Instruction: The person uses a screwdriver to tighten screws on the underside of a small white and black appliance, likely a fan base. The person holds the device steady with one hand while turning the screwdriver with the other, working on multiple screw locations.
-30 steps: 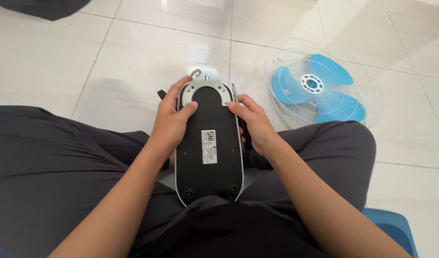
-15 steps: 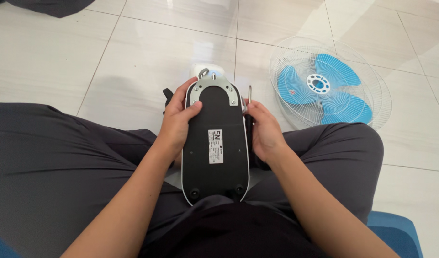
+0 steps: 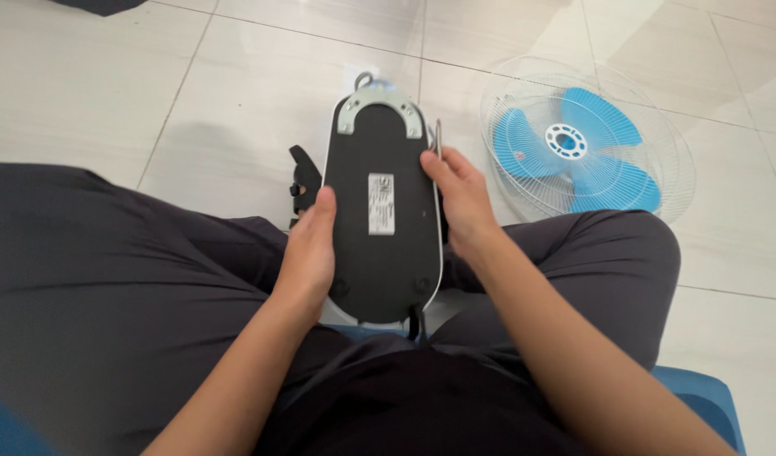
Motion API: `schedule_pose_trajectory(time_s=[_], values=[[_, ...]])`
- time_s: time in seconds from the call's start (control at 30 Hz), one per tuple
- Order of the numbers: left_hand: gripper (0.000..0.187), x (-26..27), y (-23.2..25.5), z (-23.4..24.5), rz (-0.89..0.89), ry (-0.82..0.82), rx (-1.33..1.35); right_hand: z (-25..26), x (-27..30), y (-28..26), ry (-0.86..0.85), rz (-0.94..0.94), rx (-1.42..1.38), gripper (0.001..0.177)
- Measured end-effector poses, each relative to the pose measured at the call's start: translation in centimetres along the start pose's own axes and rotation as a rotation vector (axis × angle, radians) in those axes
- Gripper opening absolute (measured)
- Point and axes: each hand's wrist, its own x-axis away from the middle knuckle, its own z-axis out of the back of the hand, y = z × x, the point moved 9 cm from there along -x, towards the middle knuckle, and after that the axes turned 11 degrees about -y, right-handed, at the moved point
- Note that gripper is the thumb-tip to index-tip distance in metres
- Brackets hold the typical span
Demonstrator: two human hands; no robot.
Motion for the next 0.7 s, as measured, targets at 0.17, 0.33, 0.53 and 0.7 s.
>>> schedule_pose_trajectory(time_s=[0.17, 0.33, 0.53, 0.7], values=[[0.072, -1.2, 0.7, -0.2, -0.018, 0.019, 0.011, 0.0, -2.0, -0.6, 0.025, -0.003, 0.03, 0.028], [0.068, -0.8, 1.0, -0.4, -0.056, -0.016, 0.076, -0.5, -2.0, -0.4, 0.022, 0.014, 0.021, 0.028], [0.051, 0.0, 0.7, -0.9, -0.042, -0.024, 0.048, 1.0, -1.3, 1.3, 0.033, 0.031, -0.082, 0.033], [0.047, 0.2, 0.1, -0.8, -0.031, 0.017, 0.082, 6.5, -1.4, 6.1, 0.153, -0.199, 0.12, 0.025]])
